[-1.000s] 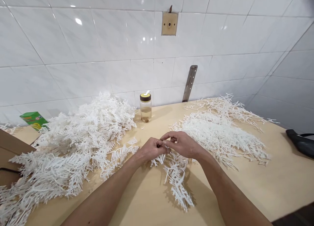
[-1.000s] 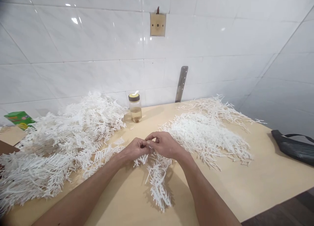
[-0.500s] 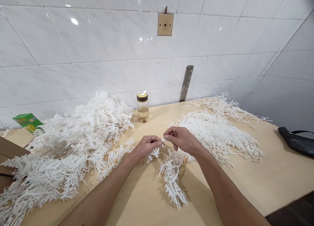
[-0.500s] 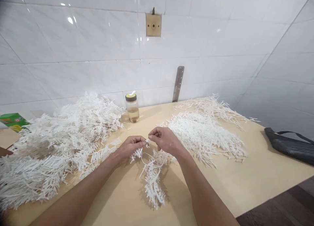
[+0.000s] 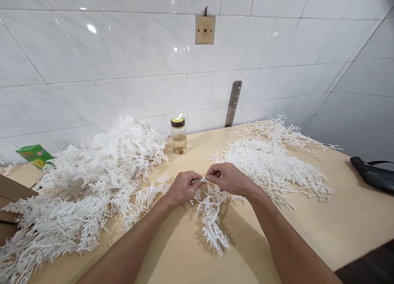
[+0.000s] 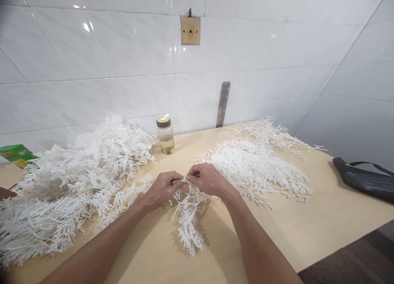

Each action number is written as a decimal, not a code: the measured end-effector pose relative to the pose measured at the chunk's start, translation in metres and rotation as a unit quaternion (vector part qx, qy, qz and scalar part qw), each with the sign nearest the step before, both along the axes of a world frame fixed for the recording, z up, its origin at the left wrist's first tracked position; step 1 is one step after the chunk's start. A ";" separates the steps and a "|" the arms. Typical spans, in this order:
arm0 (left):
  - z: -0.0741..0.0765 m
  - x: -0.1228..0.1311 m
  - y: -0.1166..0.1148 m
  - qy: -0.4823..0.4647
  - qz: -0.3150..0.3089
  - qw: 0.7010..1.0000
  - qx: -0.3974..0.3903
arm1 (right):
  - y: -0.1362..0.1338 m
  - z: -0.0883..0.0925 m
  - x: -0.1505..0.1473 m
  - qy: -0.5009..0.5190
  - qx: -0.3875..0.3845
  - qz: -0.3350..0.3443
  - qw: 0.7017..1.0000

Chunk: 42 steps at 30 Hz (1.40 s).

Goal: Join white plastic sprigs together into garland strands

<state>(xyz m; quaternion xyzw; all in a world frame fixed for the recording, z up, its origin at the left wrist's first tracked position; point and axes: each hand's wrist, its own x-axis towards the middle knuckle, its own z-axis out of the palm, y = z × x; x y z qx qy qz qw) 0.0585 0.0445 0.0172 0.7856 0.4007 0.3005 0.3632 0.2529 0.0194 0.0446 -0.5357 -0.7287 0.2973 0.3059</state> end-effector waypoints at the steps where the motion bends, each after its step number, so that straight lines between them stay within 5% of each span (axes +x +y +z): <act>1: -0.002 0.000 0.001 0.013 -0.002 1.000 0.024 | 0.000 0.000 -0.001 -0.015 0.011 -0.006 1.000; 9: -0.004 0.001 -0.001 0.036 -0.006 0.995 0.095 | 0.005 -0.014 -0.016 -0.178 0.105 -0.062 0.977; 13: -0.005 0.003 -0.001 0.011 -0.005 0.996 0.087 | 0.013 -0.021 -0.008 -0.224 0.125 -0.185 0.949; 18: -0.012 0.005 0.001 -0.007 0.039 0.992 0.117 | 0.019 -0.016 0.020 -0.152 0.138 -0.322 0.924; 23: -0.015 0.004 0.002 0.012 0.034 0.991 0.130 | 0.012 -0.006 0.010 -0.029 0.079 -0.142 0.986; 26: -0.016 0.004 0.002 0.024 0.036 0.989 0.140 | 0.008 -0.004 -0.002 -0.019 0.072 -0.060 0.995; 33: -0.017 0.005 0.003 0.038 0.036 0.988 0.143 | 0.003 0.000 -0.009 -0.049 0.036 -0.052 0.997; 42: -0.016 0.005 0.004 0.056 0.039 0.987 0.148 | 0.000 -0.009 -0.022 -0.152 0.117 -0.063 0.979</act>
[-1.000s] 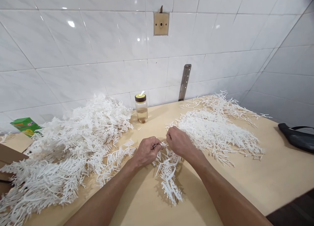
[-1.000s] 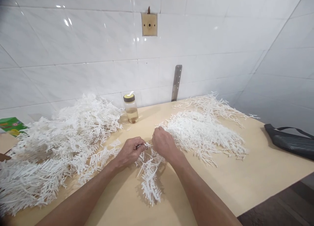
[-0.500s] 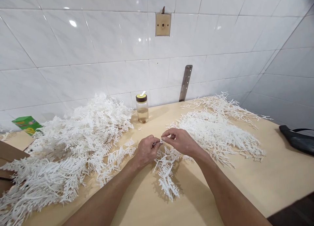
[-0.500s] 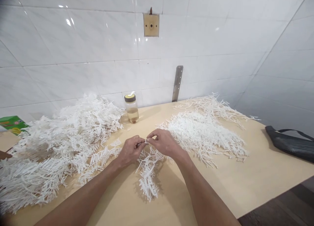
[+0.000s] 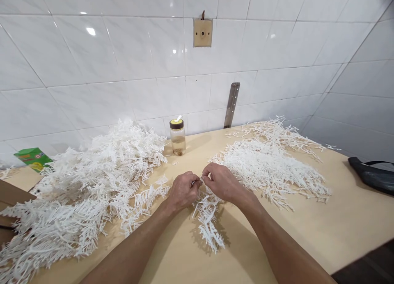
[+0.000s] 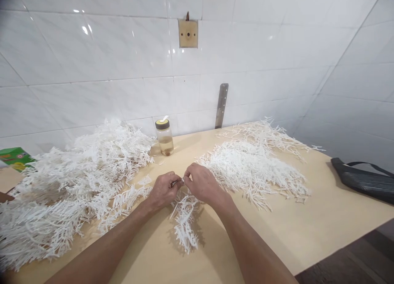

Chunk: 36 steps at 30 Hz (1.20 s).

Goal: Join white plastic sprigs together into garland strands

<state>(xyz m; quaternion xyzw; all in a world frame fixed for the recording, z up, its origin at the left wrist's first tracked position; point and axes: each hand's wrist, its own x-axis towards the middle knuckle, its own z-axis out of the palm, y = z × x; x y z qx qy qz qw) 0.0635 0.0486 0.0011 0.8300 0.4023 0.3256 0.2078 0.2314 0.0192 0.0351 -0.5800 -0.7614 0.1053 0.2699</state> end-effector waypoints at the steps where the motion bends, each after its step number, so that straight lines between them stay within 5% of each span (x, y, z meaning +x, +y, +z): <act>1: 0.000 0.000 0.000 0.005 0.006 1.000 0.001 | 0.000 -0.001 -0.003 -0.020 0.009 -0.001 1.000; 6: 0.001 -0.001 -0.003 -0.003 0.006 1.000 0.006 | 0.006 -0.004 -0.005 -0.098 0.012 -0.086 0.991; 13: -0.004 -0.004 0.002 -0.038 0.037 0.999 0.010 | 0.024 -0.011 0.043 0.018 0.068 -0.248 0.966; 16: -0.006 -0.004 0.003 -0.036 0.039 0.999 0.012 | 0.021 -0.009 0.040 0.085 0.090 -0.164 0.979; 21: -0.005 -0.004 0.004 -0.033 0.040 0.999 0.013 | 0.008 -0.004 0.009 0.138 0.017 0.057 0.989; 36: 0.006 0.003 -0.004 -0.119 0.048 0.988 -0.086 | 0.002 0.006 0.006 0.097 -0.060 0.020 0.993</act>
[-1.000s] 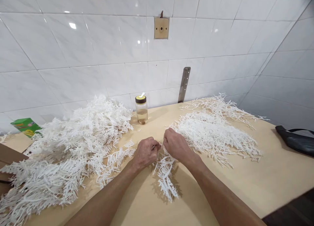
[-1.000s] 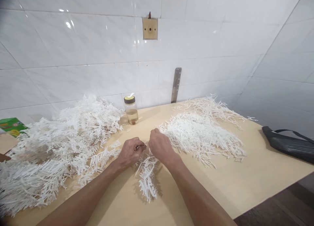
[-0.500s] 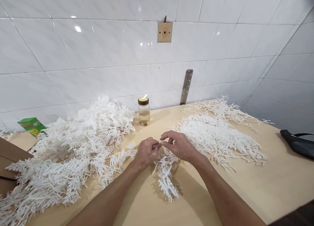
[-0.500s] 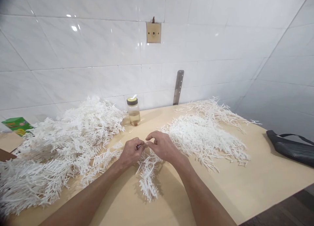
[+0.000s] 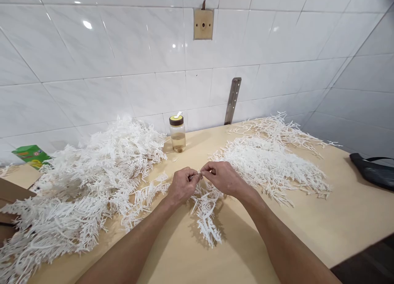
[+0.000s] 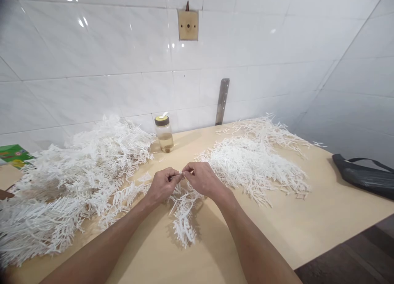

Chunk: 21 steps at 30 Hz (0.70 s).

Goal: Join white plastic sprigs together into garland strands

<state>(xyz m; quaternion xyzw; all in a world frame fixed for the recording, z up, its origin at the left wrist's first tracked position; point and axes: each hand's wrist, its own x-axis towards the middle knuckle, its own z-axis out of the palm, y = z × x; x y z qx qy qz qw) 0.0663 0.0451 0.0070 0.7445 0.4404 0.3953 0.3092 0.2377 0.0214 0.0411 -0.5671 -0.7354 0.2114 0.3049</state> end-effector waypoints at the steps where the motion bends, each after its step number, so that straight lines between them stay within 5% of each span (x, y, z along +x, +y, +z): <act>1: 0.001 0.000 0.000 0.008 -0.001 1.000 0.009 | -0.001 0.000 -0.001 -0.006 0.002 0.000 1.000; 9: 0.005 0.002 -0.007 0.072 -0.008 0.997 0.023 | 0.006 -0.010 -0.008 -0.169 0.065 -0.100 0.978; 16: 0.007 0.001 0.000 -0.166 -0.002 0.977 -0.135 | 0.021 -0.012 0.053 -0.047 0.176 -0.318 0.930; 18: 0.008 0.000 0.004 -0.220 0.009 0.958 -0.185 | 0.018 -0.008 0.051 0.017 0.168 -0.294 0.941; 21: 0.012 -0.002 0.006 -0.265 0.002 0.938 -0.226 | 0.009 0.000 0.026 0.109 0.080 -0.141 0.981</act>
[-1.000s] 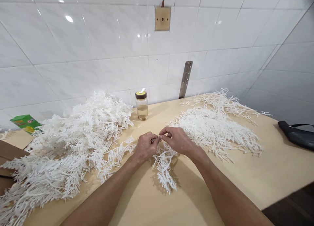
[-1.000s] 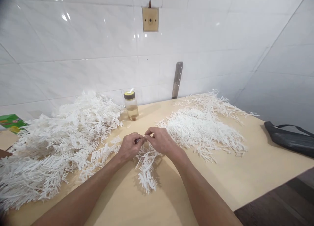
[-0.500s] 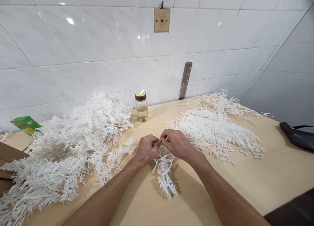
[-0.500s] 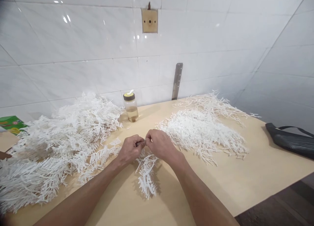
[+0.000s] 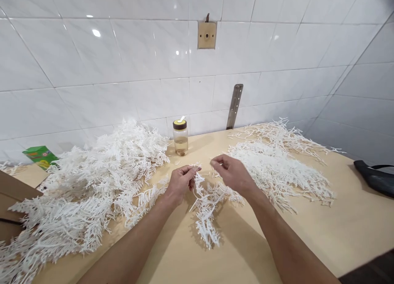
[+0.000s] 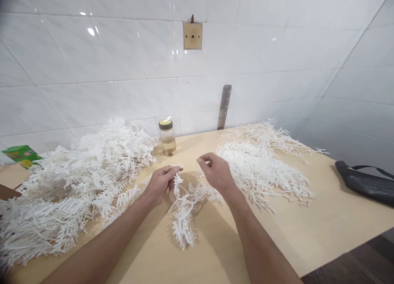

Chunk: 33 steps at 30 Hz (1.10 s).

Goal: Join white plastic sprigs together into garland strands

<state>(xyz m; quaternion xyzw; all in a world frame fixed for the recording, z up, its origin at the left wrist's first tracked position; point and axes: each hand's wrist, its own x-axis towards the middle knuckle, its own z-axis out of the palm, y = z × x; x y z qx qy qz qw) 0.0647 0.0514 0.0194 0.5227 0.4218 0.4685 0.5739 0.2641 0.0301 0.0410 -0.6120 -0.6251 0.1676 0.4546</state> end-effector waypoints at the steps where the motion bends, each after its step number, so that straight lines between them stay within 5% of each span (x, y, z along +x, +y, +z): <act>1: 0.001 -0.001 0.000 -0.012 -0.005 1.000 -0.004 | -0.004 0.002 -0.010 0.008 -0.023 0.062 0.998; 6: 0.004 0.000 -0.001 -0.027 -0.018 0.999 -0.013 | -0.016 0.009 -0.037 0.032 -0.092 0.175 0.980; 16: -0.003 -0.001 0.000 0.164 0.060 0.976 0.131 | -0.009 0.002 -0.032 0.010 -0.067 0.128 0.989; 21: 0.000 -0.002 0.000 0.096 -0.031 0.992 0.081 | -0.007 -0.005 -0.038 0.121 -0.108 0.103 0.981; 33: -0.002 -0.004 0.003 0.025 -0.072 0.997 0.016 | -0.004 -0.011 -0.041 0.156 -0.092 0.107 0.978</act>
